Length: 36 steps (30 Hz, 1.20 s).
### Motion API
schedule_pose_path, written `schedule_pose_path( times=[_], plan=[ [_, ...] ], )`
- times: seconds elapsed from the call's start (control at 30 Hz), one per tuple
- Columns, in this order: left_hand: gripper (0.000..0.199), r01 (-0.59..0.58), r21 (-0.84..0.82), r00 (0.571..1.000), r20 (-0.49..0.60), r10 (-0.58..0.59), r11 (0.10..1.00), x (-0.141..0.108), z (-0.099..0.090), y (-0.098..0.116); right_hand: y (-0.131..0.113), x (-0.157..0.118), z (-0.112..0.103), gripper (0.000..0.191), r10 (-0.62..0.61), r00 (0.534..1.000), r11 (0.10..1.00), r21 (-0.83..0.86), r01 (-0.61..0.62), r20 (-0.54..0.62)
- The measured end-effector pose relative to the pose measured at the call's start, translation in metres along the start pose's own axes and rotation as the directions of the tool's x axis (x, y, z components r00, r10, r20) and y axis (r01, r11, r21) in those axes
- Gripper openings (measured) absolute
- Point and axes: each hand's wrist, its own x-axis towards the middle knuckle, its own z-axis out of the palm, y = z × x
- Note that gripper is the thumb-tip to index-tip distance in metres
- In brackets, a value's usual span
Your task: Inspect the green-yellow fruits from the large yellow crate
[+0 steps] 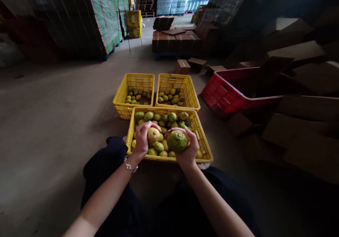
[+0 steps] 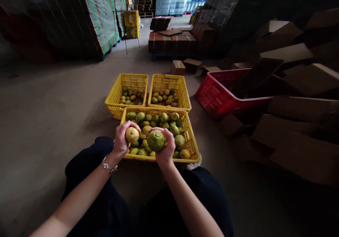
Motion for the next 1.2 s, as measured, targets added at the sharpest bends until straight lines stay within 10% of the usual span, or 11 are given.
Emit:
schedule_pose_path(
  times=[0.2, 0.67, 1.2],
  plan=[
    [0.036, -0.112, 0.054, 0.993, 0.054, 0.109, 0.992, -0.026, 0.008, -0.004, -0.003, -0.018, 0.001, 0.032, -0.346, 0.930, 0.890, -0.270, 0.367, 0.123],
    [0.030, -0.104, 0.015, 0.992, 0.068, 0.102, 0.995, -0.029, -0.001, -0.008, -0.001, -0.022, -0.002, 0.021, -0.235, 0.963, 0.935, -0.238, 0.261, 0.134],
    [0.024, -0.022, -0.019, 1.000, -0.003, 0.022, 1.000, -0.024, -0.004, -0.006, 0.000, -0.025, -0.004, 0.019, -0.368, 0.889, 0.779, -0.432, 0.455, 0.272]
  ],
)
